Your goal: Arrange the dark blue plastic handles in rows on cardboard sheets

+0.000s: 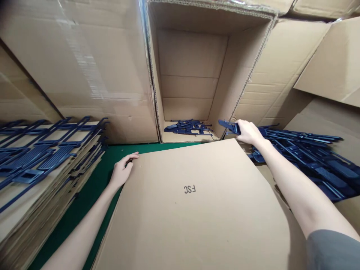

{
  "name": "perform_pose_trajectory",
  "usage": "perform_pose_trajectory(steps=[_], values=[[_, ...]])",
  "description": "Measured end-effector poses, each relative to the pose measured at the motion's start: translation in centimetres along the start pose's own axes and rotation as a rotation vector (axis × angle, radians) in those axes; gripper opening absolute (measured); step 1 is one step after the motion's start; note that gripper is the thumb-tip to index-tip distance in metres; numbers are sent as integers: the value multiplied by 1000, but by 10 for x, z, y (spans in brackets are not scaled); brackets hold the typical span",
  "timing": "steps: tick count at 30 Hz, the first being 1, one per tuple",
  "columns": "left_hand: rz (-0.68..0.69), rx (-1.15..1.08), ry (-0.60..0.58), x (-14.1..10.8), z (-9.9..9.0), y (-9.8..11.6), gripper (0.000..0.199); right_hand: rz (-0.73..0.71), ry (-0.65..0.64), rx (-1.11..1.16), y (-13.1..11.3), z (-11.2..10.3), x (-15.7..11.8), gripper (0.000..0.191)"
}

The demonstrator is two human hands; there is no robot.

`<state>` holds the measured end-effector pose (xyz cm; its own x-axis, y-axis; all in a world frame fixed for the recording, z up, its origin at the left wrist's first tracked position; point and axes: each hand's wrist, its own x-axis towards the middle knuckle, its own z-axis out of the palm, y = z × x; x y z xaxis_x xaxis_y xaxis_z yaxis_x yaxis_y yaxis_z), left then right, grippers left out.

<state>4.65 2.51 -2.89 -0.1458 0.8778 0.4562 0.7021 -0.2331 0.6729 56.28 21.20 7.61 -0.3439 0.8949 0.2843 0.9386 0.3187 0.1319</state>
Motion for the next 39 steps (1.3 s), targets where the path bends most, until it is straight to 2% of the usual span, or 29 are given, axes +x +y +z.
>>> perform_pose_trajectory(steps=[4,6,8,11,14,16,18,20,23,26,30,33,36,37,39], values=[[30,22,3,1,0,1,29,123,102,94,5,-29,4,45],[42,34,9,2,1,3,28,108,109,120,0,-43,4,43],[48,46,14,2,1,5,28,40,81,143,-17,-56,2,39],[44,51,19,3,3,5,27,-216,-25,118,-64,-75,-6,30],[37,46,22,3,4,4,27,-566,-68,83,-126,-84,-9,37],[34,39,25,3,5,3,27,-736,-65,67,-161,-78,0,36],[36,34,25,2,6,2,26,-808,-31,42,-183,-62,18,32],[41,31,24,2,6,2,27,-783,20,-7,-192,-39,42,30],[50,32,23,1,4,3,27,-631,121,-95,-190,-8,73,27],[54,35,19,1,3,3,28,-523,191,-112,-182,6,88,31],[50,41,12,1,4,4,29,-487,228,-63,-180,8,91,46],[47,41,6,1,5,4,28,-460,150,-54,-181,9,93,59],[50,38,2,0,5,4,28,-355,79,-20,-179,7,96,73],[50,37,1,0,5,5,28,-331,87,15,-179,4,96,70],[51,37,0,0,4,6,28,-329,167,84,-179,-7,91,52]])
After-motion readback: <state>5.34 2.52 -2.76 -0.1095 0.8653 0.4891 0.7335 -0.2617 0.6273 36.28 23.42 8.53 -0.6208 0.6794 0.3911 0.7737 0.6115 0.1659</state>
